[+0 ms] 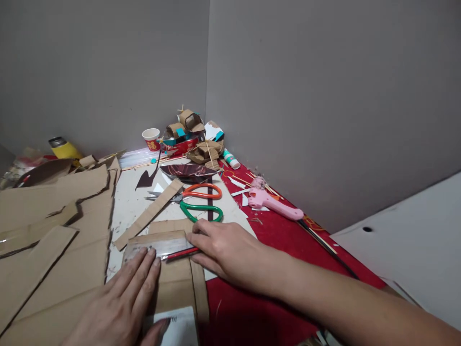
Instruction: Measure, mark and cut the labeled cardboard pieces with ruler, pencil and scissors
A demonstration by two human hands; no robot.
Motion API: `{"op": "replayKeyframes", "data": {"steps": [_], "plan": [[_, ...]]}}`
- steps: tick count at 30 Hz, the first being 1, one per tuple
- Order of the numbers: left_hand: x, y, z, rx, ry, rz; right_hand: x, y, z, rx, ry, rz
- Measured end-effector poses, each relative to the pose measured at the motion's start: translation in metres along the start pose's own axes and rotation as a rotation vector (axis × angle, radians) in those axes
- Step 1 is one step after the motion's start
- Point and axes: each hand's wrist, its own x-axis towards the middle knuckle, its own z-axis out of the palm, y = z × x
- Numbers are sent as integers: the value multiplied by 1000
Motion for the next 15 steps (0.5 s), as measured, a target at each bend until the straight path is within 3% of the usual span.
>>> {"op": "replayKeyframes", "data": {"steps": [7, 15], "plan": [[-5, -7, 14, 74, -39, 98, -1, 14, 10, 26, 59, 9], [-17, -5, 30, 11, -41, -2, 4, 17, 15, 31, 70, 51]]}}
